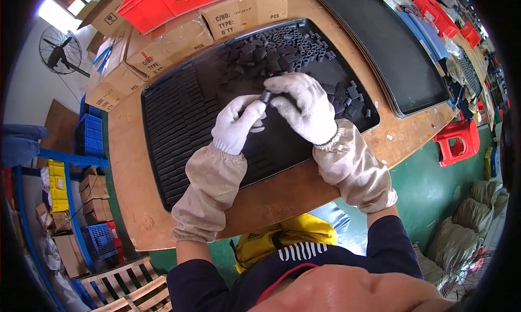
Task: The person picks small black plastic components from a tray and inserts them into a larger black plastic grid. They handle the parts one at a time, fitting them into the grid's slots. The person wears white gloves and works at a wooden table in a workshop setting.
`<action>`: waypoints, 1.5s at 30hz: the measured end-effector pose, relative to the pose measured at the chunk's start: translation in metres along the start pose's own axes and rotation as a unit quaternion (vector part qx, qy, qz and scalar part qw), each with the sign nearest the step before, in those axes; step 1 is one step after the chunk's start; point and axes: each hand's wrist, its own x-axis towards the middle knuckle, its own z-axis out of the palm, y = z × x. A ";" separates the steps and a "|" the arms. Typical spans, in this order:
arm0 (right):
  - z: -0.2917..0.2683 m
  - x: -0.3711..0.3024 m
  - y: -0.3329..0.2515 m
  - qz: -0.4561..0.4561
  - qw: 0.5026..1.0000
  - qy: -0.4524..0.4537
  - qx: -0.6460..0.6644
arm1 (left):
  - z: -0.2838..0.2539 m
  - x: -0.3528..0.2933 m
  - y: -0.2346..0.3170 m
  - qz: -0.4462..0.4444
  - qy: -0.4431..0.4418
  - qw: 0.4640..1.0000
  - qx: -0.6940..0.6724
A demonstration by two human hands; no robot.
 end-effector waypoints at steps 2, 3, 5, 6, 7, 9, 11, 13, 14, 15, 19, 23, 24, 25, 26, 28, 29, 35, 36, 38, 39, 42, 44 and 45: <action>-0.003 0.002 0.003 0.030 0.999 -0.022 0.031 | 0.000 0.001 -0.001 -0.009 0.000 1.000 -0.004; -0.003 0.002 0.002 0.013 1.000 -0.020 0.009 | 0.001 0.001 -0.001 -0.013 0.001 1.000 -0.007; -0.001 0.002 0.001 -0.021 0.999 -0.014 -0.030 | 0.000 0.001 -0.001 -0.011 -0.002 1.000 -0.008; -0.001 0.003 0.001 -0.029 0.999 -0.013 -0.030 | -0.001 0.000 0.000 -0.010 -0.001 1.000 -0.008; -0.002 0.004 0.001 -0.037 0.999 -0.011 -0.029 | 0.000 0.000 0.000 -0.009 -0.004 1.000 -0.011; -0.001 0.004 0.002 -0.050 0.998 -0.014 -0.021 | 0.001 0.000 -0.001 -0.006 -0.004 1.000 -0.019; 0.001 0.002 0.004 -0.056 0.998 -0.022 -0.012 | 0.000 0.000 0.001 -0.007 -0.009 1.000 -0.001; 0.006 -0.001 0.007 -0.065 0.997 -0.028 -0.008 | -0.001 -0.001 0.002 -0.002 -0.010 1.000 0.016; 0.007 -0.002 0.008 -0.064 0.997 -0.030 -0.008 | -0.001 -0.001 0.003 0.012 -0.007 0.999 0.033; 0.009 -0.003 0.009 -0.063 0.997 -0.033 -0.008 | -0.002 -0.002 0.003 0.025 -0.004 0.998 0.050; 0.006 -0.001 0.018 -0.045 0.999 -0.006 -0.015 | -0.029 0.013 0.022 0.133 0.069 0.966 0.211; 0.013 -0.010 0.040 -0.010 0.998 0.005 -0.065 | -0.105 0.060 0.022 0.167 0.138 0.783 0.582; 0.014 -0.012 0.043 -0.004 0.998 -0.001 -0.070 | -0.108 0.064 0.021 0.118 0.131 0.772 0.611; 0.015 -0.013 0.046 0.002 0.997 -0.006 -0.075 | -0.111 0.067 0.020 0.102 0.118 0.754 0.638; 0.016 -0.014 0.048 -0.005 0.997 -0.004 -0.075 | -0.114 0.071 0.014 0.085 0.102 0.737 0.663; 0.019 -0.015 0.047 -0.013 0.997 -0.005 -0.073 | -0.120 0.075 0.004 0.083 0.096 0.709 0.694; 0.019 -0.014 0.045 -0.017 0.997 -0.007 -0.074 | -0.124 0.075 -0.001 0.126 0.089 0.692 0.705; 0.019 -0.020 0.042 0.010 0.997 -0.062 -0.041 | -0.133 0.078 -0.001 0.147 0.033 0.665 0.732; 0.021 -0.019 0.042 0.004 0.998 -0.061 -0.030 | -0.137 0.081 -0.004 0.145 0.027 0.666 0.731; 0.020 -0.020 0.041 -0.017 0.998 -0.052 -0.023 | -0.137 0.083 -0.009 0.144 0.028 0.675 0.723; 0.017 -0.017 0.039 -0.038 0.998 -0.044 -0.024 | -0.138 0.084 -0.008 0.151 0.036 0.683 0.714; 0.003 -0.016 0.021 -0.018 0.999 -0.036 -0.027 | -0.120 0.069 -0.001 0.180 0.065 0.680 0.708; -0.009 -0.016 0.011 0.015 1.000 -0.023 -0.011 | -0.123 0.064 -0.002 0.220 0.068 0.739 0.633; -0.021 -0.023 0.011 0.027 0.999 -0.014 -0.014 | -0.096 0.048 0.012 0.196 0.062 0.800 0.564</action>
